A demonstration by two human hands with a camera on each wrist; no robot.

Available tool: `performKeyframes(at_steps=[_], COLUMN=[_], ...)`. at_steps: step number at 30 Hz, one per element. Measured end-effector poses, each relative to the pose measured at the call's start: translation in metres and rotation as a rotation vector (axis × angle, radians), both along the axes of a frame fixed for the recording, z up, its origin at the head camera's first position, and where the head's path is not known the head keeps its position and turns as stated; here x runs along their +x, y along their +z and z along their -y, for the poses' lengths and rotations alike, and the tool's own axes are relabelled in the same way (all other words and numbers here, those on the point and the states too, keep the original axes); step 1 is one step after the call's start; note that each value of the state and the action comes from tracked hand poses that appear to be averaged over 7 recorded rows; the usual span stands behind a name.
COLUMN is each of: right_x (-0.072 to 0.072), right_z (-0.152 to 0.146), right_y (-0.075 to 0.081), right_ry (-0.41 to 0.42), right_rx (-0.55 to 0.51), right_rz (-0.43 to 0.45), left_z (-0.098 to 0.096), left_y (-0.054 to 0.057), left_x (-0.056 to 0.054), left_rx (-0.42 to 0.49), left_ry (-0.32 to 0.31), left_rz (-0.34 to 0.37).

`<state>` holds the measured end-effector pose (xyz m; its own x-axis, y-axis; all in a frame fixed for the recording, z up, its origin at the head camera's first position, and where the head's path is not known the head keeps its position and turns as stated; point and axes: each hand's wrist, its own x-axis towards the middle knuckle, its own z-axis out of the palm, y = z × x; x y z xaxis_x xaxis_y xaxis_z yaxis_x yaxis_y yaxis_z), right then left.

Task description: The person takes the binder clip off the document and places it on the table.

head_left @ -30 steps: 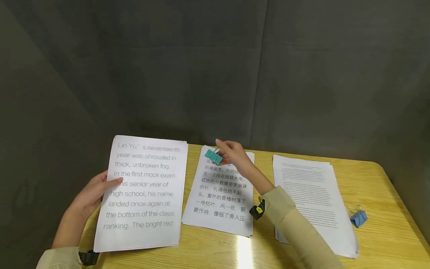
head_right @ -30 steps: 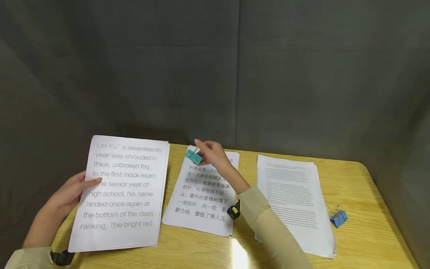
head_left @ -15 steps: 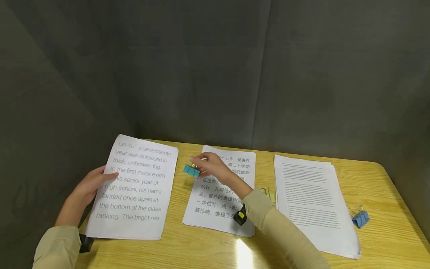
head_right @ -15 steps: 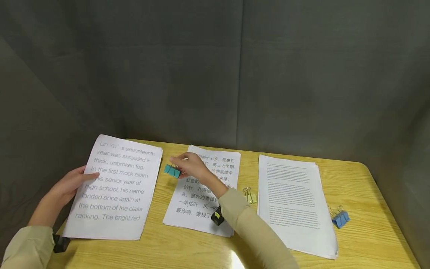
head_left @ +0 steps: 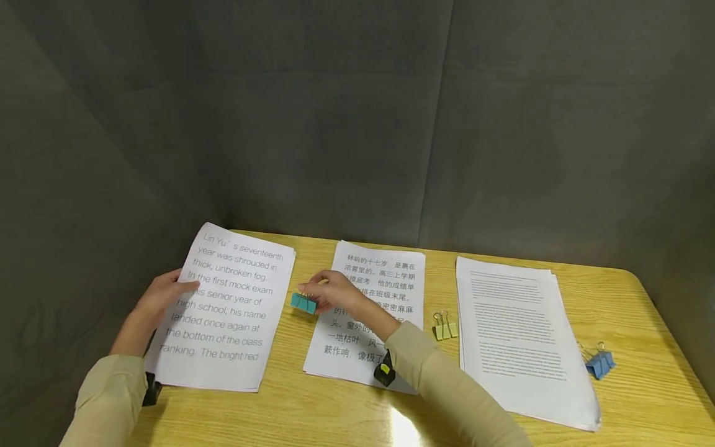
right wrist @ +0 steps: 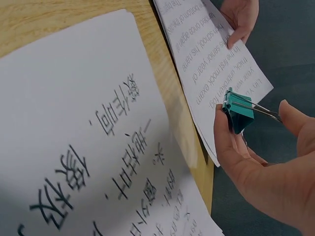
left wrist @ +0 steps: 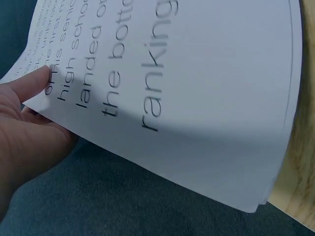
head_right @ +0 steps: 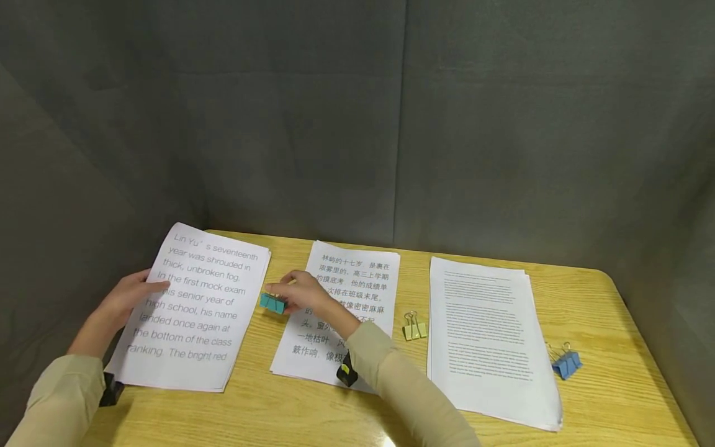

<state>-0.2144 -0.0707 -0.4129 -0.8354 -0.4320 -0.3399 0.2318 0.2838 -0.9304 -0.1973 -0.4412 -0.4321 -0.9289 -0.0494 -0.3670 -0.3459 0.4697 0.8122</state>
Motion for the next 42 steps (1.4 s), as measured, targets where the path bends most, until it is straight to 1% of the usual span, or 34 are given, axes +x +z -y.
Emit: performKeyframes(at_steps=[4, 9, 13, 16, 21, 26, 29, 31, 35, 39, 42], right_x=[0.003, 0.008, 0.011, 0.014, 0.023, 0.028, 0.028, 0.027, 0.026, 0.025, 0.025], right_z=[0.003, 0.009, 0.018, 0.026, 0.034, 0.034, 0.035, 0.036, 0.039, 0.041, 0.041], right_y=[-0.005, -0.01, -0.012, -0.015, -0.02, -0.021, -0.023, -0.025, -0.027, -0.028, -0.03], right_ry=[0.012, -0.004, -0.007, 0.012, 0.042, 0.023, 0.026, 0.039, 0.085, 0.136, 0.183], right_rx=[0.02, 0.039, 0.063, 0.069, 0.095, 0.118, 0.158, 0.207, 0.314, 0.381, 0.423], right_rz=[0.011, 0.039, 0.032, 0.028, 0.028, -0.002, -0.043, -0.089, -0.2, -0.285, -0.345], left_z=[-0.004, -0.004, -0.002, 0.0, 0.001, 0.002, 0.005, 0.007, 0.008, 0.005, 0.004], left_y=[-0.001, -0.002, -0.005, -0.008, -0.016, -0.021, -0.023, -0.026, -0.032, -0.039, -0.042], left_x=[-0.005, -0.01, -0.015, -0.019, -0.02, -0.02, -0.021, -0.022, -0.024, -0.026, -0.027], left_rx=[-0.039, -0.043, -0.045, -0.06, -0.078, -0.066, -0.063, -0.062, -0.052, -0.025, -0.032], left_ry=[0.019, 0.019, 0.025, 0.03, 0.028, 0.03, 0.042, 0.046, 0.051, 0.068, 0.075], left_rz=[0.01, 0.005, -0.01, -0.017, -0.018, -0.02, -0.023, -0.024, -0.016, 0.002, 0.01])
